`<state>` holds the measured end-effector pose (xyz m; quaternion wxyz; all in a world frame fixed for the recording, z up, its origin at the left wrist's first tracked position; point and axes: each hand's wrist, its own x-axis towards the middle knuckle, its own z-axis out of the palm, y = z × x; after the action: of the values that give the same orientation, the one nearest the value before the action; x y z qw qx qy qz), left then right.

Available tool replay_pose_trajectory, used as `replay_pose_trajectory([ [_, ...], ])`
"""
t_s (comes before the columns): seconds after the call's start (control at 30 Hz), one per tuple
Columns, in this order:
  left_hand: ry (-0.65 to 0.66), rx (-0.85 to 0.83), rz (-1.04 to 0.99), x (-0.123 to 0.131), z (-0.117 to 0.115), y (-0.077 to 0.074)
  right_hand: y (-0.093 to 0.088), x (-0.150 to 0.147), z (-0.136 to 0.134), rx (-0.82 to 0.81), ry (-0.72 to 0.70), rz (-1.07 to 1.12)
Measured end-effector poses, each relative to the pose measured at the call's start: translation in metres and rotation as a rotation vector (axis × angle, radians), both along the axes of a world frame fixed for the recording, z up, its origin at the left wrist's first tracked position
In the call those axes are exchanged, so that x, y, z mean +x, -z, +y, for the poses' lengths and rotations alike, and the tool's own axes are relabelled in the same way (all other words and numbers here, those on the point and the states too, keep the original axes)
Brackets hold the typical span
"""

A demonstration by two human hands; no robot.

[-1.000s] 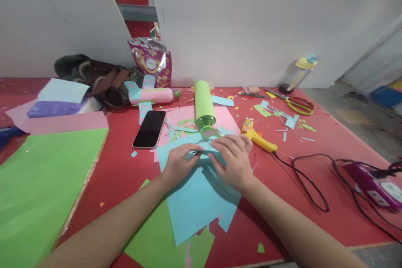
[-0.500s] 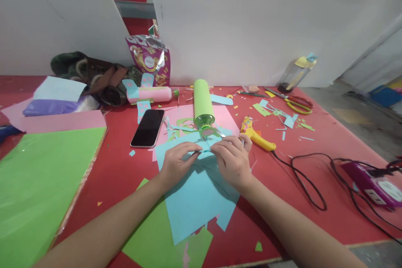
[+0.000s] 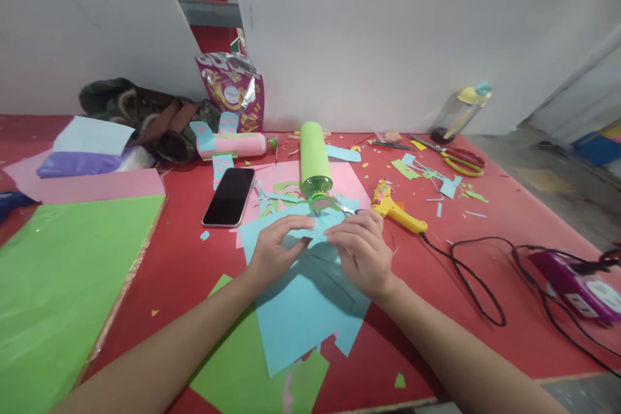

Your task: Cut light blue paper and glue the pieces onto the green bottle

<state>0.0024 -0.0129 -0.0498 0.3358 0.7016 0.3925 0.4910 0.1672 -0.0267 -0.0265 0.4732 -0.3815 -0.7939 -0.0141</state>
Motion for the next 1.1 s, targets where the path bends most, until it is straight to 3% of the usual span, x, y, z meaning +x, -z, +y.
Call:
replay_pose_trajectory([
  [0.2,0.016,-0.171,-0.143,0.001,-0.003,-0.004,0.002,-0.004,-0.002,-0.212,-0.117,0.337],
  [0.37,0.014,-0.402,-0.144,0.005,-0.006,-0.006,0.004,-0.007,-0.001,-0.498,0.006,0.561],
  [0.57,0.054,-0.652,-0.26,0.007,0.0,-0.003,0.003,-0.008,0.002,-0.683,0.032,0.386],
  [0.77,0.057,-0.683,-0.239,0.006,0.001,0.0,0.008,-0.01,0.002,-0.632,0.03,0.168],
  [1.1,0.051,-0.72,-0.24,0.008,0.002,-0.004,0.009,-0.01,0.003,-0.683,0.029,0.193],
])
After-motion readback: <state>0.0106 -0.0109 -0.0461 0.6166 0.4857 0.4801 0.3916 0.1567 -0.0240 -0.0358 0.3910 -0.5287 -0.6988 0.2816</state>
